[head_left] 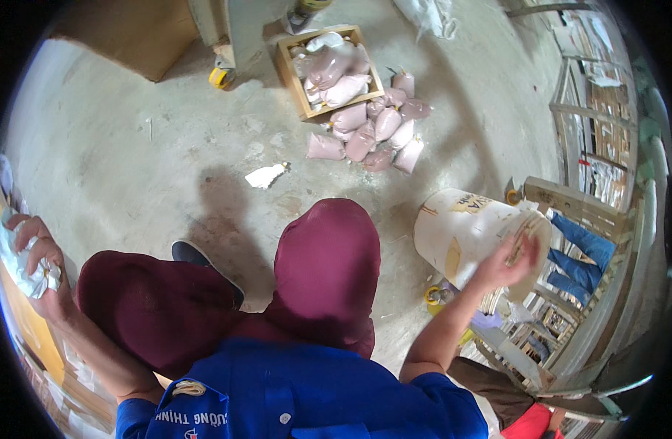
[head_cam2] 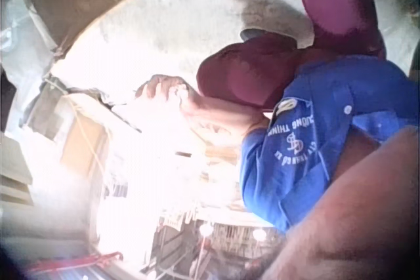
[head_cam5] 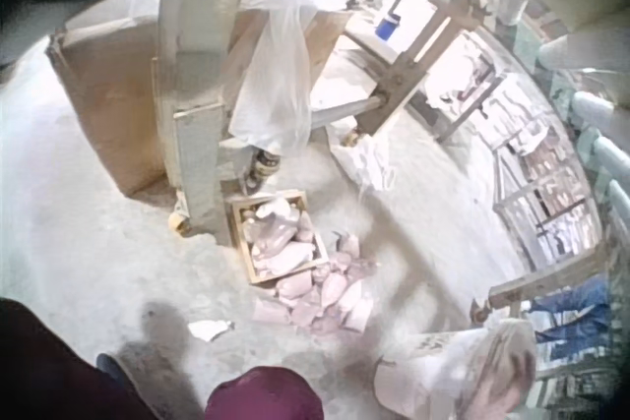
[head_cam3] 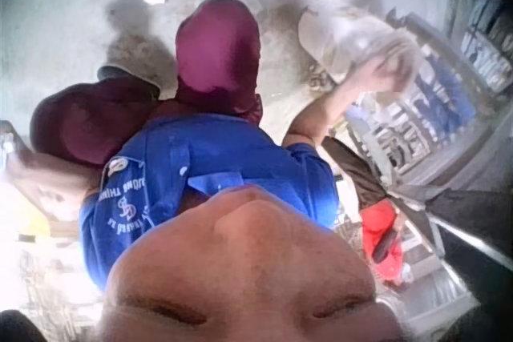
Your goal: The person wipes the surface of several light-colored wooden panels using a white cloth. They move along a roller conveyor, cleaning each panel individually and occasionally picking up additional cloths from the floor.
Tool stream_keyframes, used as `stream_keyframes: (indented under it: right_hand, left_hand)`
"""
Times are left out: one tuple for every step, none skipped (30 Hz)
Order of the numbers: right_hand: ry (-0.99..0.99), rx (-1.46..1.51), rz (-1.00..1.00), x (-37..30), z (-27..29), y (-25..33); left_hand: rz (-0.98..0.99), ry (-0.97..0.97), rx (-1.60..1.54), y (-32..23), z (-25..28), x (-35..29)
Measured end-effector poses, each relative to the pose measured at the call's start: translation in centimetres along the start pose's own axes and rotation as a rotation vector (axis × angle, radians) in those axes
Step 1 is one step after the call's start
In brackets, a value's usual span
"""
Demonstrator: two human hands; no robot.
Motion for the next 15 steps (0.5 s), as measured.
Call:
stream_keyframes:
  right_hand:
    - [0.01, -0.152, -0.028, 1.3, 2.2, -0.2]
    - [0.121, -0.107, -0.158, 1.1, 2.7, -2.7]
    - [0.232, -0.052, -0.29, 0.4, 2.6, -5.4]
    - [0.343, 0.009, -0.42, -0.5, 1.9, -7.9]
    - [0.521, -0.002, -0.568, -2.3, 0.4, -10.2]
    - [0.543, -0.121, -0.614, -2.8, -0.1, -10.2]
    - [0.566, -0.238, -0.656, -3.1, -1.0, -10.1]
    - [0.594, -0.357, -0.693, -3.6, -1.6, -10.0]
    - [0.46, -0.305, -0.649, -3.6, -1.2, -10.1]
    - [0.452, -0.296, -0.636, -3.6, -1.3, -10.6]
    - [0.454, -0.275, -0.631, -3.4, -1.4, -10.3]
    - [0.457, -0.256, -0.627, -3.2, -1.5, -10.0]
    - [0.433, -0.249, -0.581, -2.3, -2.5, -9.4]
    - [0.407, -0.262, -0.544, -1.4, -3.1, -9.0]
    - [0.373, -0.241, -0.481, -0.1, -3.5, -8.1]
  left_hand:
    - [0.053, -0.007, -0.015, 1.8, -0.1, 0.9]
    - [0.114, -0.001, 0.007, 3.0, 0.0, 1.7]
    - [0.171, 0.007, 0.036, 4.1, -0.2, 2.2]
    - [0.192, 0.006, 0.032, 5.1, -0.3, 2.5]
    - [0.22, 0.006, 0.025, 6.3, -0.3, 3.0]
    - [0.24, 0.006, 0.026, 7.0, -0.2, 3.2]
    - [0.243, 0.047, 0.064, 7.1, 0.1, 3.5]
    - [0.247, 0.018, 0.073, 7.4, 0.1, 3.6]
    - [0.249, -0.009, 0.073, 8.0, 0.3, 3.8]
    - [0.251, -0.036, 0.073, 8.4, 0.7, 4.0]
    - [0.276, -0.013, 0.072, 9.0, 0.4, 4.1]
    - [0.313, 0.029, 0.081, 8.7, 0.4, 4.0]
    - [0.352, 0.071, 0.088, 7.9, 0.8, 4.0]
    - [0.41, 0.11, 0.082, 8.0, 1.1, 4.0]
    - [0.399, 0.087, 0.081, 8.1, 1.0, 4.0]
Point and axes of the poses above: each hand's wrist, its own x-axis towards the middle knuckle, its own z-axis out of the back of the hand, y = z × x, the point moved 9 cm from there along x, towards the middle knuckle, and after that the axes turned 8 degrees about y, right-handed, at the moved point
